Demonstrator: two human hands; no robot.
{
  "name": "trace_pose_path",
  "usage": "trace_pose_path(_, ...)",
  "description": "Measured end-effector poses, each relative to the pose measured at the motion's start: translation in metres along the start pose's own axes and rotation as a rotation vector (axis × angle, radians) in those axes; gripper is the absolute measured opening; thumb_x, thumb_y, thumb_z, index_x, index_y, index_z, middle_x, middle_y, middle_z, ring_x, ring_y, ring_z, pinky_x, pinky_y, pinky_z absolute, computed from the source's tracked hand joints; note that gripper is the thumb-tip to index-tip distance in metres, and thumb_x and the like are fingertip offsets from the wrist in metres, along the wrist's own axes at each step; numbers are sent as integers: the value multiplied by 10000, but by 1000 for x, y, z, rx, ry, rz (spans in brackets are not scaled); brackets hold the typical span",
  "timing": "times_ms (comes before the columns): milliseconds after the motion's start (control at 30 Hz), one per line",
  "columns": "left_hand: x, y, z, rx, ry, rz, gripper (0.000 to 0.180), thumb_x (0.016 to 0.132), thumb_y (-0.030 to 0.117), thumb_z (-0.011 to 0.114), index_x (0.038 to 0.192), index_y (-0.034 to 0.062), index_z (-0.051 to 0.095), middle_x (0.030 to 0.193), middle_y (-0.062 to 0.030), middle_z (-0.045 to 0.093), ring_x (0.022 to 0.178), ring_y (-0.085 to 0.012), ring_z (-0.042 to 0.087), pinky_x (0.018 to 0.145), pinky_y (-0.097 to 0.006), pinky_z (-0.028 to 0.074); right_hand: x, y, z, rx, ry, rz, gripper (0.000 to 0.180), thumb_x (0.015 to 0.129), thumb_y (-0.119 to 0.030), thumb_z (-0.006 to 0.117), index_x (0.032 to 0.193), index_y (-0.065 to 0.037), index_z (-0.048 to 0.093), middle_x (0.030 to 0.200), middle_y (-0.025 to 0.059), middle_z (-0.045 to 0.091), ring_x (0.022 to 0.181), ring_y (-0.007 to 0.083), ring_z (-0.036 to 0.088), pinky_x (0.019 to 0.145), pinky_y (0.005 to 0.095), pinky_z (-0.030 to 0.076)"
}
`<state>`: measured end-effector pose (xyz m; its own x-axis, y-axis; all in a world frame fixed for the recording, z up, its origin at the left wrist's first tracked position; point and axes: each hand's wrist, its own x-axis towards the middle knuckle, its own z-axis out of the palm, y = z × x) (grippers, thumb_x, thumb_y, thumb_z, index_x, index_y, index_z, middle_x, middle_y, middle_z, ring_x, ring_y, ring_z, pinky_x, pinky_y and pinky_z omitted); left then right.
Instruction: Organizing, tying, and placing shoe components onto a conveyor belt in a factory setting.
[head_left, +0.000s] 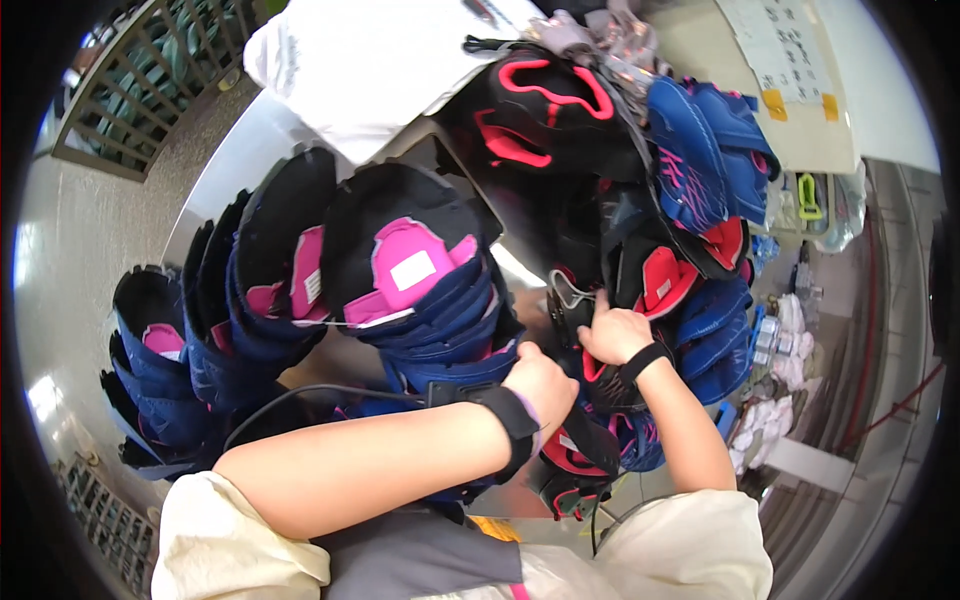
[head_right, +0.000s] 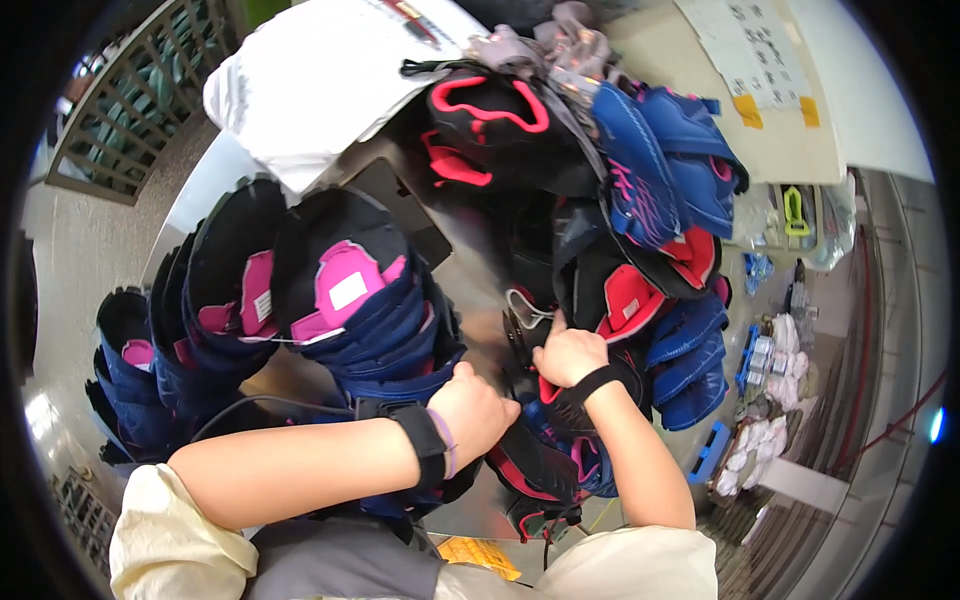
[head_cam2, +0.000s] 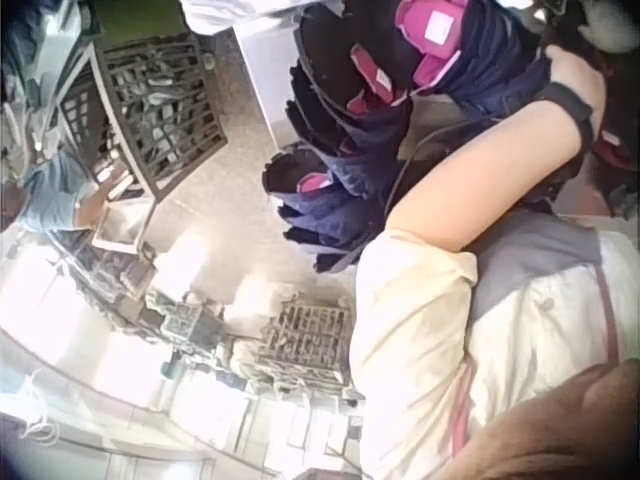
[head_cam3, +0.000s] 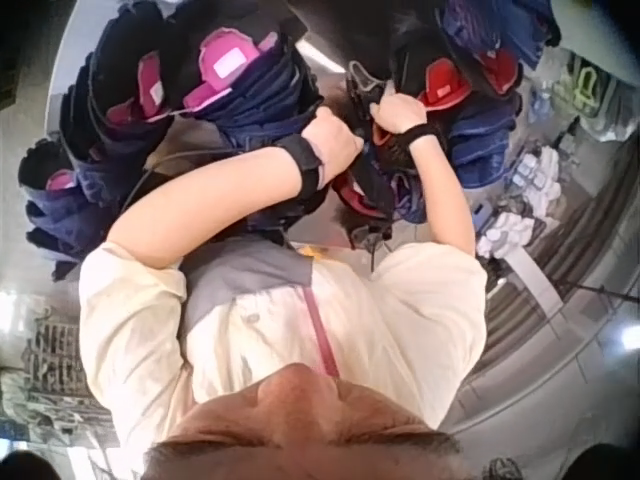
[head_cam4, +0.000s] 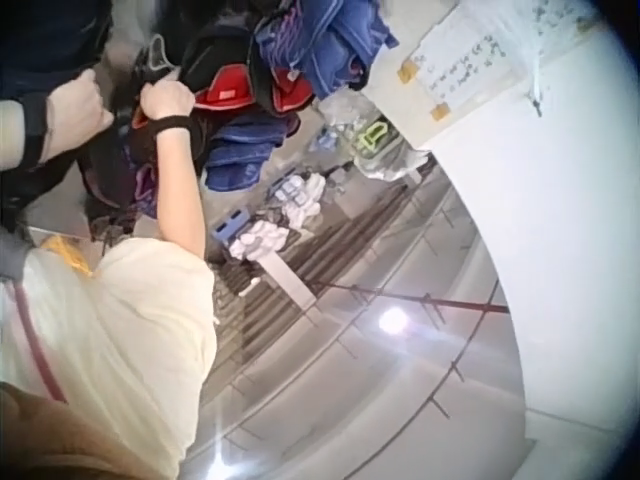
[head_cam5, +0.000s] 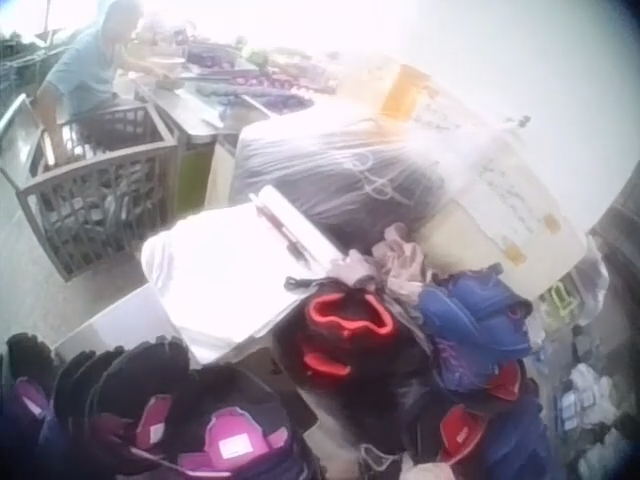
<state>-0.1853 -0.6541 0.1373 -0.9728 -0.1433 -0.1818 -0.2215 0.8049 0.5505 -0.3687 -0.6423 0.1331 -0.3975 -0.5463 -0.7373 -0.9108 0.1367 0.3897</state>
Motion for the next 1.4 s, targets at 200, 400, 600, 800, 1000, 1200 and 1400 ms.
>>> trace_pose_path(200, -3, -4, -6, -25, -161, 49, 239, 773, 224, 548, 992, 136, 578, 749, -6, 645, 707, -178, 622, 714, -375, 351, -7, 20, 20, 107, 175, 80, 627, 732, -183, 459, 1268, 105, 310, 714, 234, 610, 659, 344, 611, 669, 411, 488)
trace_pose_path(400, -3, -7, -4, -26, -165, 69, 294, 747, 237, 580, 1006, 97, 586, 779, -4, 640, 733, -181, 620, 710, -377, 351, -15, 22, 14, 521, 50, 97, 602, 794, -140, 498, 1287, 112, 262, 634, 136, 626, 541, 243, 616, 581, 331, 500)
trace_pose_path(600, -1, -8, -3, -81, -147, 73, 234, 768, 231, 562, 963, 109, 603, 755, 5, 641, 714, -173, 620, 691, -360, 345, -3, 17, 11, 519, 30, 130, 590, 816, -130, 480, 1286, 133, 238, 624, 124, 628, 441, 196, 578, 492, 296, 488)
trace_pose_path(800, -2, -10, -4, -79, -155, 72, 234, 782, 220, 543, 983, 112, 597, 763, 2, 644, 726, -173, 623, 696, -357, 348, 11, 17, 28, 395, 112, 107, 506, 816, -120, 460, 1210, 167, 323, 574, 130, 614, 414, 218, 571, 481, 318, 493)
trace_pose_path(1000, -2, -5, -3, -48, -139, 63, 246, 795, 208, 515, 1018, 130, 584, 738, 2, 645, 692, -174, 625, 715, -364, 349, 30, 18, 41, 121, 174, 149, 298, 825, -213, 481, 944, 50, 556, 784, 233, 615, 789, 361, 608, 695, 437, 490)
trace_pose_path(1200, -3, -7, 0, -46, -126, 41, 190, 803, 192, 498, 965, 142, 583, 715, -16, 643, 663, -189, 624, 725, -364, 350, 12, 7, 47, 167, 351, 142, 291, 781, -226, 532, 971, -9, 570, 757, 229, 615, 742, 372, 611, 668, 455, 489)
trace_pose_path(1400, -3, -1, 5, -29, -33, -7, 157, 815, 180, 484, 910, 134, 600, 739, -55, 645, 740, -220, 623, 769, -391, 366, 18, -15, 58, 171, 430, 0, 249, 674, -289, 671, 833, -101, 635, 710, 130, 625, 682, 303, 616, 606, 405, 493)
